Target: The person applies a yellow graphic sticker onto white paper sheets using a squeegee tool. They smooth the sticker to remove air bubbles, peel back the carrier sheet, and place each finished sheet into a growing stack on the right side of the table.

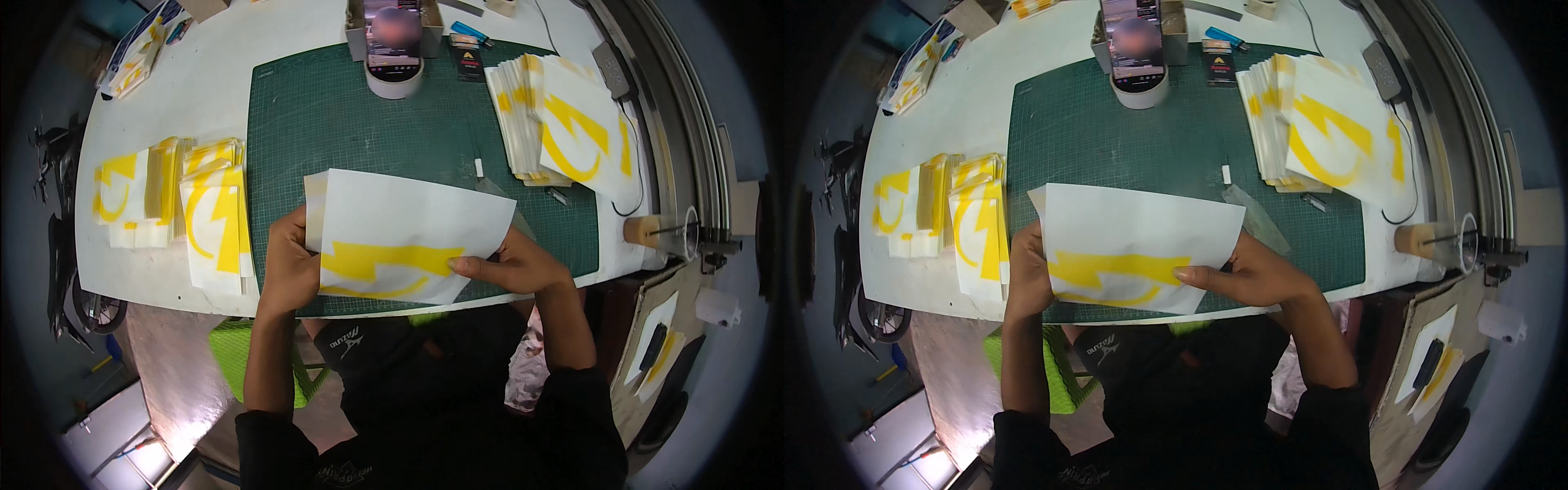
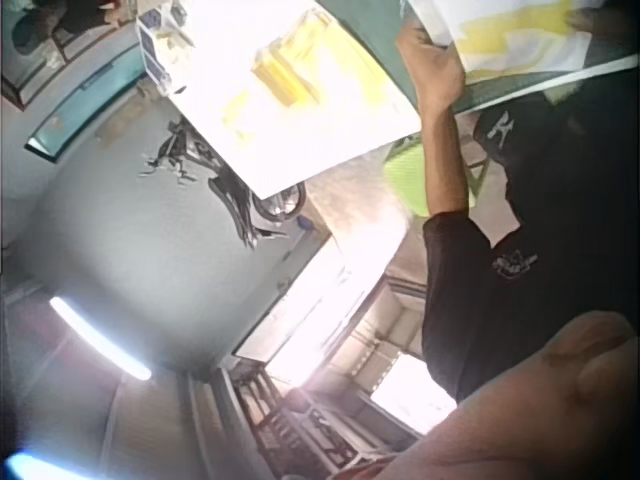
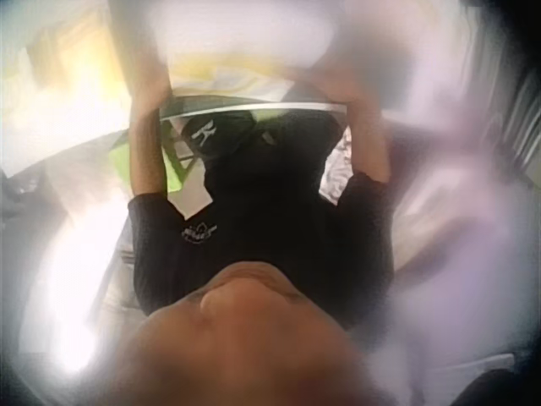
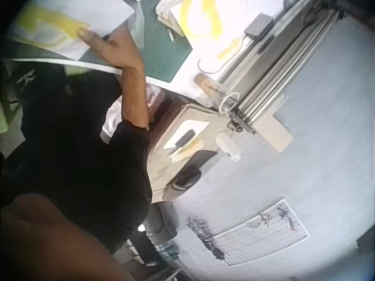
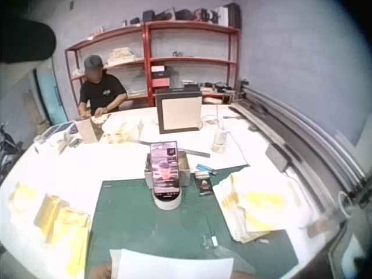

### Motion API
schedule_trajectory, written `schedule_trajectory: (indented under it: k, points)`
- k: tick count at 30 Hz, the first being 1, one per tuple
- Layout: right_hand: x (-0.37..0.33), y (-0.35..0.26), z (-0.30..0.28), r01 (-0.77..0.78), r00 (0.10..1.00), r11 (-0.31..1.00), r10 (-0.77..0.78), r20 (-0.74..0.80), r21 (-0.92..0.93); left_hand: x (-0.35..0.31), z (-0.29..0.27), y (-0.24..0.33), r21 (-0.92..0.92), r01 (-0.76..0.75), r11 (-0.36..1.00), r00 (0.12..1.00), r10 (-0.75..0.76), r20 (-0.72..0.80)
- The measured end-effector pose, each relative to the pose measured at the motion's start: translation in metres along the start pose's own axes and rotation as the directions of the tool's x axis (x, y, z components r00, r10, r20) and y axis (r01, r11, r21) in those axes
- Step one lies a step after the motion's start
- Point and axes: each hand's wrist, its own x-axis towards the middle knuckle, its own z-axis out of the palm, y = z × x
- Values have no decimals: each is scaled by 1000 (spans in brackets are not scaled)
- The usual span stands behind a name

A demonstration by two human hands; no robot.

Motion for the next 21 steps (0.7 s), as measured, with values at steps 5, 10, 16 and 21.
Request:
schedule_trajectory:
  k: [5,10,16,21]
  points:
    - [-38,9,-13,7,998,970,-22,60,243,0,16,-6,165,-22,986,999,15,45]
    - [-48,21,-6,26,1000,990,-24,15,-138,-9,29,-8,77,24,997,990,-34,137]
    - [-68,39,-9,-60,996,998,58,72,23,-8,39,-2,183,105,977,981,-132,141]
    - [-83,40,-7,93,987,992,-104,126,88,-4,37,0,245,114,963,976,-155,153]
